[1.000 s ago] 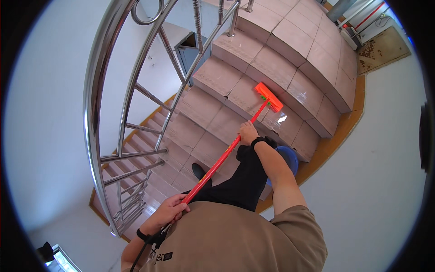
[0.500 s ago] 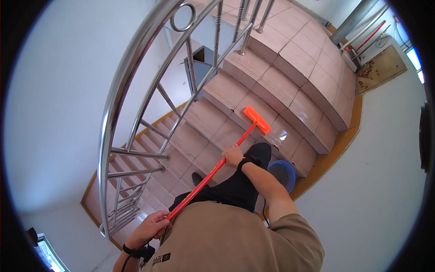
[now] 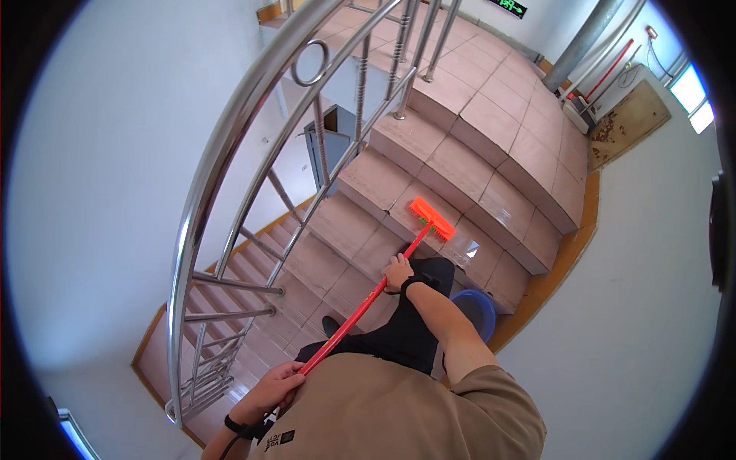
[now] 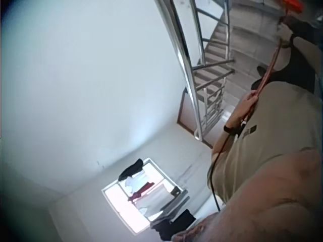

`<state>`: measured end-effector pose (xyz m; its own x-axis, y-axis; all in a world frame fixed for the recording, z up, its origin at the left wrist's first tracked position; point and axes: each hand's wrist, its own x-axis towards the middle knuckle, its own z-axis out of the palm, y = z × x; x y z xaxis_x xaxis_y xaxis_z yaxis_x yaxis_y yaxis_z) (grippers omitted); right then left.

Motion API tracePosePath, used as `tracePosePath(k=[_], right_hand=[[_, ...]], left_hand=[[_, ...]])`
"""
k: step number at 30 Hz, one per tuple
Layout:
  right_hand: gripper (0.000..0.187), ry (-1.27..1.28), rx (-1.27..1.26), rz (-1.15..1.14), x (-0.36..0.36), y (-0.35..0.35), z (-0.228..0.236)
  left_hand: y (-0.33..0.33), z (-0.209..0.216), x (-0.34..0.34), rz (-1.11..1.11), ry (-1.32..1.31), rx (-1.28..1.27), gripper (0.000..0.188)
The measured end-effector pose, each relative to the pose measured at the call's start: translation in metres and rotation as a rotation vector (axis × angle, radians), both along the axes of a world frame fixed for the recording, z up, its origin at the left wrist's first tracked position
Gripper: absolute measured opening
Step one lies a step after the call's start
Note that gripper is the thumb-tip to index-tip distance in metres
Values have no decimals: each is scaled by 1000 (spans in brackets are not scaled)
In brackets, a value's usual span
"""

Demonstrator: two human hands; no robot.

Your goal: Cleaning water off tiled stairs using a squeegee.

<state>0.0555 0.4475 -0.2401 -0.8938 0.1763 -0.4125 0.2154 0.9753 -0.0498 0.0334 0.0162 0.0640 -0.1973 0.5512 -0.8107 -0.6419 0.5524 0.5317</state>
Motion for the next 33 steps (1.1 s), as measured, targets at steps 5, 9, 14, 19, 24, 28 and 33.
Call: tracePosePath(k=[5, 9, 14, 19, 24, 28, 33], right_hand=[[28, 138, 49, -42, -15, 40, -2], [29, 168, -7, -45, -25, 78, -7], [27, 162, -28, -6, -33, 84, 6], [26, 190, 70, 9, -38, 63, 4], [28, 89, 66, 63, -37, 17, 6], [28, 60, 63, 109, -41, -33, 24], [34, -3, -10, 163, -47, -56, 40]], left_hand=[[45, -12, -13, 3, -28, 8, 35], [73, -24, -21, 15, -21, 17, 35], [80, -30, -27, -9, -59, 7, 35], [60, -23, -27, 55, -28, 51, 35], [22, -1, -22, 134, -61, 6, 31], [-19, 11, -8, 158, -51, -13, 34], [-39, 28, 5, 233, -37, -48, 34]])
